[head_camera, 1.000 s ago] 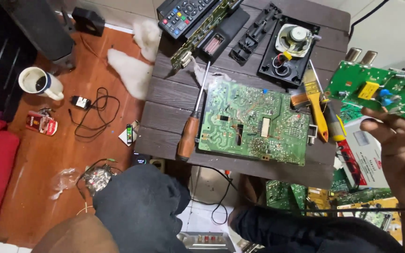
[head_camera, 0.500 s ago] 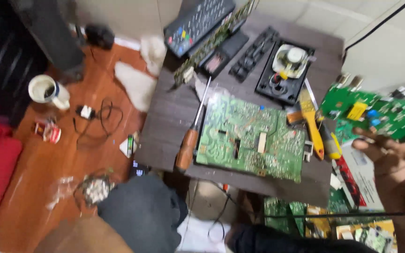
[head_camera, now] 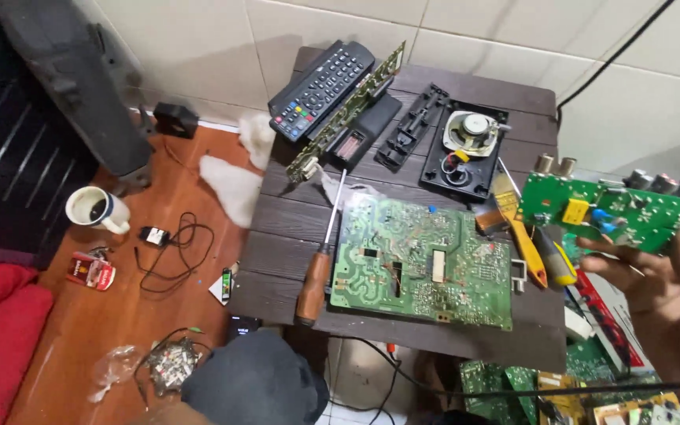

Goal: A person is using a soldering iron to remove or attach components on a small circuit board while inspecting other electronic parts.

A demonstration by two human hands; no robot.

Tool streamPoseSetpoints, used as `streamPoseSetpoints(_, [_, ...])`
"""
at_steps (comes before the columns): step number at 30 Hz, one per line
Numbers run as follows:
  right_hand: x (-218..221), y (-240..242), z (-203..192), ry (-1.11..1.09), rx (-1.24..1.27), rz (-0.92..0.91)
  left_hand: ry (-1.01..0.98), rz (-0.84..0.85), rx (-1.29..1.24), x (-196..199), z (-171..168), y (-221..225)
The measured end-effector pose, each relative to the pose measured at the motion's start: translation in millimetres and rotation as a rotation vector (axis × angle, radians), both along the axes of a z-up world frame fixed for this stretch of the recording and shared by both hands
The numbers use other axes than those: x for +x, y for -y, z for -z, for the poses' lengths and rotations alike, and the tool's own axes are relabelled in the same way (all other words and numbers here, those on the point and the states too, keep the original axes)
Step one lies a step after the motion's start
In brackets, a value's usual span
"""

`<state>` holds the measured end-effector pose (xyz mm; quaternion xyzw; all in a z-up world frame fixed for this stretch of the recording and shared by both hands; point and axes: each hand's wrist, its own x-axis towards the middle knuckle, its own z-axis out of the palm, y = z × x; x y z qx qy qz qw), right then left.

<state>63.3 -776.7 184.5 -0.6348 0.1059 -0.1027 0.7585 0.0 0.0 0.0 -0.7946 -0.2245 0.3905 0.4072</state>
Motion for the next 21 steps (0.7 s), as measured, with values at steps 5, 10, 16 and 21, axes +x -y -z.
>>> streamPoseSetpoints(5, [-1, -3, 4, 0.038, -0.022, -0.062, 0.026, -0.05, -0.05, 30, 8, 18])
streamPoseSetpoints(10, [3, 45, 60, 0.157, -0.167, -0.349, -0.093, -0.013, -0.018, 63, -143, 81])
streamPoseSetpoints(16, [21, -46, -28, -0.104, -0.166, -0.236, -0.101, 0.075, 0.02, 79, -275, 166])
streamPoseSetpoints(21, [12, -69, -50, -0.222, -0.122, -0.056, -0.056, 0.084, 0.005, 90, -296, 187])
